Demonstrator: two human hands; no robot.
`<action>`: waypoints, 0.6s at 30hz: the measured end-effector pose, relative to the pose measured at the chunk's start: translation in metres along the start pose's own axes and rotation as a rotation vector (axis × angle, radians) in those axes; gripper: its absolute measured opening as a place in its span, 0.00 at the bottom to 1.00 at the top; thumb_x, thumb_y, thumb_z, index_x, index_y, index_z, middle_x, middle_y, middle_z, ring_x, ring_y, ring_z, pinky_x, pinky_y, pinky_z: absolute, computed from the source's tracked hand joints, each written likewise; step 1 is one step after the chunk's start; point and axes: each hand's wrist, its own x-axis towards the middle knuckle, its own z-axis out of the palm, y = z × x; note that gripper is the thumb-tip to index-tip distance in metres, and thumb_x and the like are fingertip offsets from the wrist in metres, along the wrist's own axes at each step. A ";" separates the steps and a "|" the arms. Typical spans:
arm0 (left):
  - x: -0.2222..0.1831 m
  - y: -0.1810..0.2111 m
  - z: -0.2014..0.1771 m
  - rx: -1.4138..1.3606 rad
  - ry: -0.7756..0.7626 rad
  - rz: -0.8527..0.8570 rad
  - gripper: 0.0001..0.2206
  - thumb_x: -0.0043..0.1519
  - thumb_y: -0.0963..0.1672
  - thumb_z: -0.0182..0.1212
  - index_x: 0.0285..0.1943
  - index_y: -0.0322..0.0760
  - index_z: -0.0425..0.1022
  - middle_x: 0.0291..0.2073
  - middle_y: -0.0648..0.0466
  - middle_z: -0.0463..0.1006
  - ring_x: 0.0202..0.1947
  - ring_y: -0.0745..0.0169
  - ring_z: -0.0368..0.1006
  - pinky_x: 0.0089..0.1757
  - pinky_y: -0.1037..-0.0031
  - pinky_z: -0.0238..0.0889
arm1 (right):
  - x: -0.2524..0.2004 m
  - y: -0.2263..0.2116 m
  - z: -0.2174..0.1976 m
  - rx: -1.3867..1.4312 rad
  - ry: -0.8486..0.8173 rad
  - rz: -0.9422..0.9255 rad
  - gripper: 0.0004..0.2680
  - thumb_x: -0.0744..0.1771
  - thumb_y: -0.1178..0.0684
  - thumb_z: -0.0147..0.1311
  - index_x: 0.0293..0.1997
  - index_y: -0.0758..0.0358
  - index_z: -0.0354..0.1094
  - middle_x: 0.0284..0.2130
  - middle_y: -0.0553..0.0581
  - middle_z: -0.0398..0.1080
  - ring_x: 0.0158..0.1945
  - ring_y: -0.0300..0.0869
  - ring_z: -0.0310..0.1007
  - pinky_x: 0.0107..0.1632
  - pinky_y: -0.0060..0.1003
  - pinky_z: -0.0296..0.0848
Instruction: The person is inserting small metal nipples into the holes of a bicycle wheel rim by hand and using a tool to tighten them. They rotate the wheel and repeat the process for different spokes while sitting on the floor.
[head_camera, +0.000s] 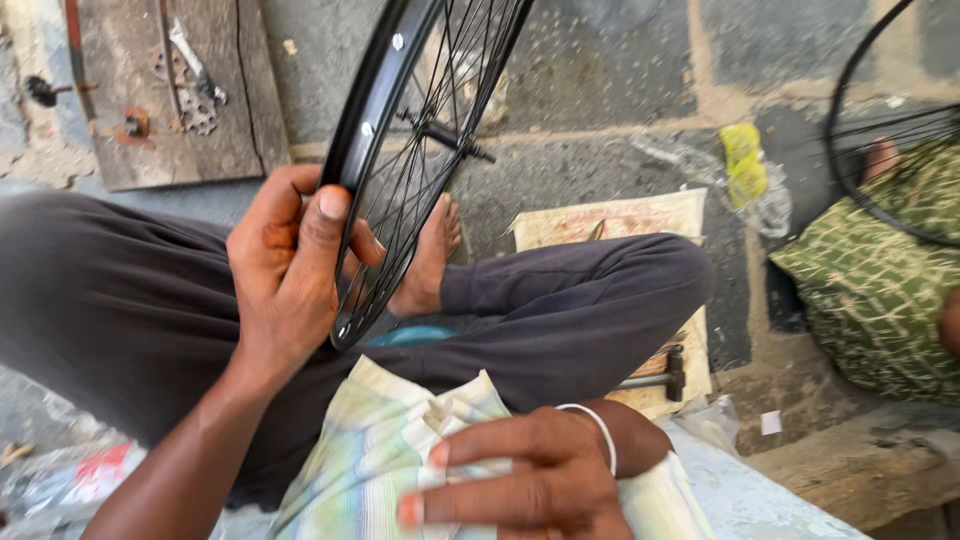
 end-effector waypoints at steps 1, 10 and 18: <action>0.000 0.002 0.002 -0.029 0.018 0.009 0.13 0.75 0.45 0.53 0.59 0.27 0.70 0.30 0.55 0.76 0.27 0.76 0.67 0.31 0.82 0.61 | 0.009 0.006 -0.006 -0.064 -0.038 0.017 0.06 0.67 0.59 0.56 0.46 0.68 0.72 0.43 0.64 0.79 0.45 0.58 0.83 0.47 0.47 0.81; 0.026 0.034 -0.015 -0.113 0.156 -0.017 0.16 0.72 0.42 0.55 0.65 0.25 0.73 0.32 0.56 0.75 0.26 0.75 0.68 0.29 0.81 0.62 | 0.073 0.182 -0.129 -0.972 -0.709 0.418 0.11 0.72 0.52 0.57 0.60 0.64 0.68 0.52 0.65 0.74 0.53 0.58 0.75 0.55 0.49 0.73; 0.056 0.055 -0.030 0.039 0.399 -0.210 0.17 0.69 0.41 0.56 0.66 0.25 0.72 0.25 0.55 0.75 0.24 0.73 0.70 0.29 0.79 0.66 | -0.029 0.446 -0.155 -1.003 -1.508 0.920 0.14 0.65 0.44 0.58 0.49 0.61 0.73 0.42 0.67 0.77 0.48 0.60 0.76 0.50 0.52 0.74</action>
